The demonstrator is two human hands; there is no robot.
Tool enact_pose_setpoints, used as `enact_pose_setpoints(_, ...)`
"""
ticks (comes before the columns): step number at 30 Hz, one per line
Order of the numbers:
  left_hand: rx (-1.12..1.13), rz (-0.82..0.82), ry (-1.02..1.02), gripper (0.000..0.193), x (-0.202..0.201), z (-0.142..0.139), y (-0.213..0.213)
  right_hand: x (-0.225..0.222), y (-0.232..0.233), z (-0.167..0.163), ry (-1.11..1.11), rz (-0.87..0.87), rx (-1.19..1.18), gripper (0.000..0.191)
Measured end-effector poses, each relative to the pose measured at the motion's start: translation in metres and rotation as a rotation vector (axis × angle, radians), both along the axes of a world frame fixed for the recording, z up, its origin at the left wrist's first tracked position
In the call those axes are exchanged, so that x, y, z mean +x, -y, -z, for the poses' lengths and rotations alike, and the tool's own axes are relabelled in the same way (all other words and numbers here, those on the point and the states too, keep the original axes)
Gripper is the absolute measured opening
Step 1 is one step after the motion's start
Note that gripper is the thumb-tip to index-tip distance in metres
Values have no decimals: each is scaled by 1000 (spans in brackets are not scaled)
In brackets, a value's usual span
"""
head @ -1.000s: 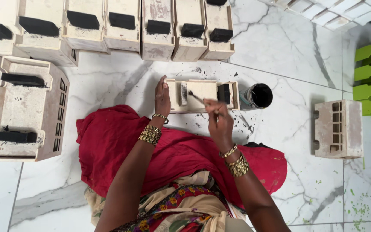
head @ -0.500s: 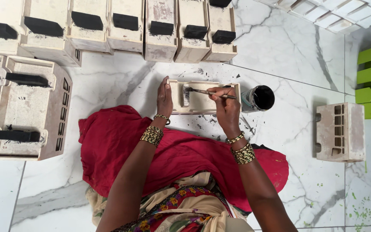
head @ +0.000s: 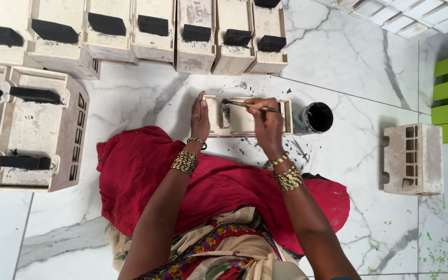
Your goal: The person sits on the floor and paints black paint onto raised surfaces of small wooden model structures using a brush, dipping the brush into a paint can. They rotate and reposition each model to reach different faces, then set finished models aside with other completed ones.
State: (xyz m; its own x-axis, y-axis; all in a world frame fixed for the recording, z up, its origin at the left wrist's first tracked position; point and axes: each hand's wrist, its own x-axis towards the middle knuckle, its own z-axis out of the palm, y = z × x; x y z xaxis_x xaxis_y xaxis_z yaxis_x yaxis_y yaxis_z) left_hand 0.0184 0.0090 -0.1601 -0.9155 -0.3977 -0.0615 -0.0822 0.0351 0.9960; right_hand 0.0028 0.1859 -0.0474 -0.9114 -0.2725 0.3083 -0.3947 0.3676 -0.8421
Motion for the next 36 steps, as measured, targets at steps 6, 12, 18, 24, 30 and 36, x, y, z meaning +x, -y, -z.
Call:
enact_pose_setpoints(6,-23,-31,-43,60,-3,-1,0,1,-2,-4,-44,54,181,11)
enact_pose_setpoints(12,-23,-9,-15,60,0,0,-1,-5,0,1,-46,-10,3,10)
enact_pose_setpoints(18,-18,-18,-30,59,-3,-2,-1,0,1,1,52,92,324,10)
enact_pose_setpoints(24,15,-13,-8,59,-1,1,-1,6,-8,2,-5,7,-96,10)
enact_pose_setpoints(30,9,-19,-53,59,-4,0,-1,20,-10,9,48,132,8,12)
enact_pose_setpoints(36,20,-15,-33,58,-3,0,-1,29,-22,5,97,118,-267,14)
